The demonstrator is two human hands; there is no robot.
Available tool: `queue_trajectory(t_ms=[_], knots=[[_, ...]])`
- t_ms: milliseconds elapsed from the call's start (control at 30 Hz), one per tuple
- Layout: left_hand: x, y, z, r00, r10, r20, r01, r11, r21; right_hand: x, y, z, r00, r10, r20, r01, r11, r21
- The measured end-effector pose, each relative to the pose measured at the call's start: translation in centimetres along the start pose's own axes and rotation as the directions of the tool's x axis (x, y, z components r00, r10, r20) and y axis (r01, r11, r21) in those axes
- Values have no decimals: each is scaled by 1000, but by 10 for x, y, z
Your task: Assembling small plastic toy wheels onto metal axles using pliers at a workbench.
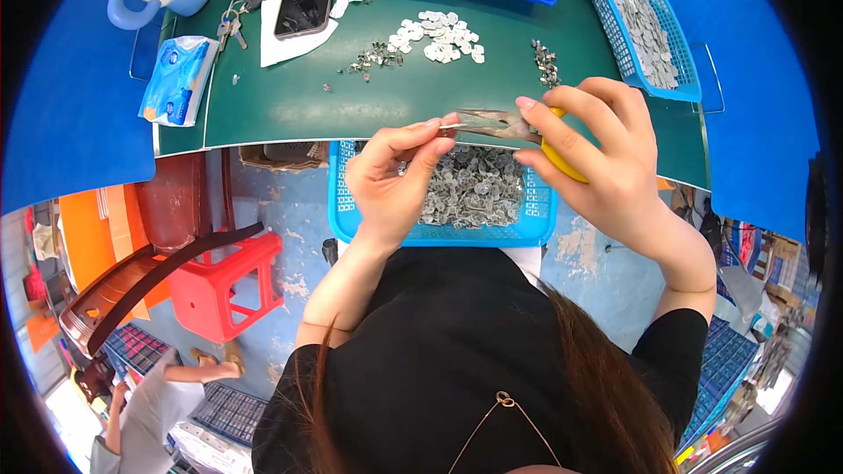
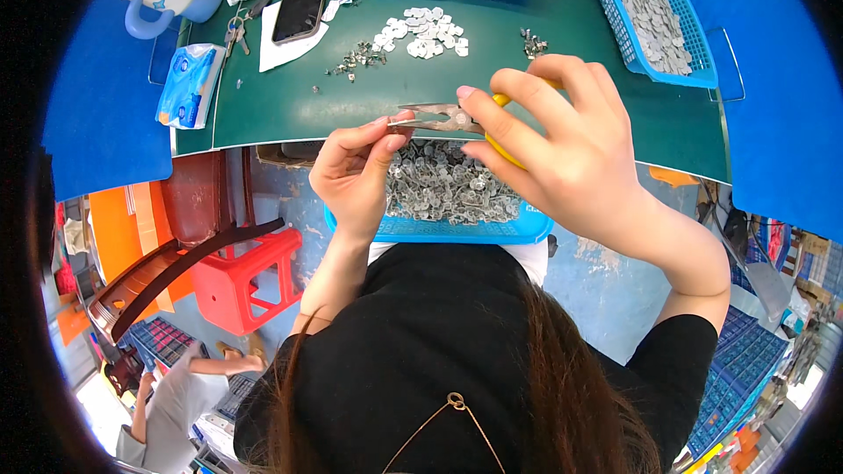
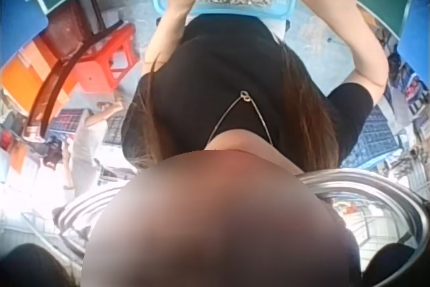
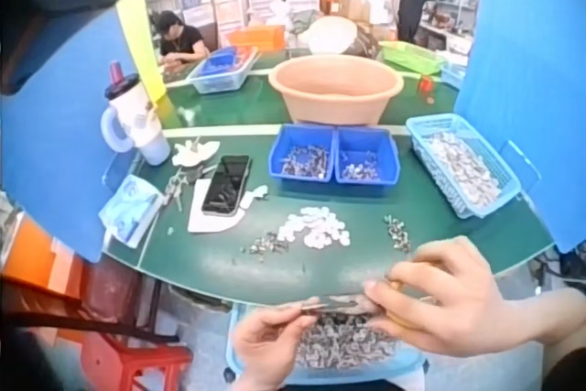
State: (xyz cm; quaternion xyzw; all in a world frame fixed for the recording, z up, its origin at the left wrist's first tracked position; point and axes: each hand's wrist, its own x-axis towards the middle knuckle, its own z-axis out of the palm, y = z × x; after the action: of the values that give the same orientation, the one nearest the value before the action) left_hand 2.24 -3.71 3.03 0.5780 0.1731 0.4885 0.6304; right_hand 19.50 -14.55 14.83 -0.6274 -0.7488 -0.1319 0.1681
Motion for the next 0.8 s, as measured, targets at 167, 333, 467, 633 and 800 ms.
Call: queue_trajectory(t_ms=[167,333,467,633,800], knots=[[1,2,1,1000,26,4,-26,999,21,2,-3,2,995,-81,-59,78,996,-52],[-1,1,0,998,70,3,-70,994,81,2,-5,4,987,-137,-84,127,985,-120],[0,3,0,992,124,17,-125,982,138,4,-7,3,978,-186,-91,167,969,-183],[4,3,-1,976,209,59,-217,948,234,5,-8,1,976,-200,-88,180,963,-199],[3,5,-1,969,225,101,-245,927,285,9,-9,-1,961,-261,-86,235,942,-239]])
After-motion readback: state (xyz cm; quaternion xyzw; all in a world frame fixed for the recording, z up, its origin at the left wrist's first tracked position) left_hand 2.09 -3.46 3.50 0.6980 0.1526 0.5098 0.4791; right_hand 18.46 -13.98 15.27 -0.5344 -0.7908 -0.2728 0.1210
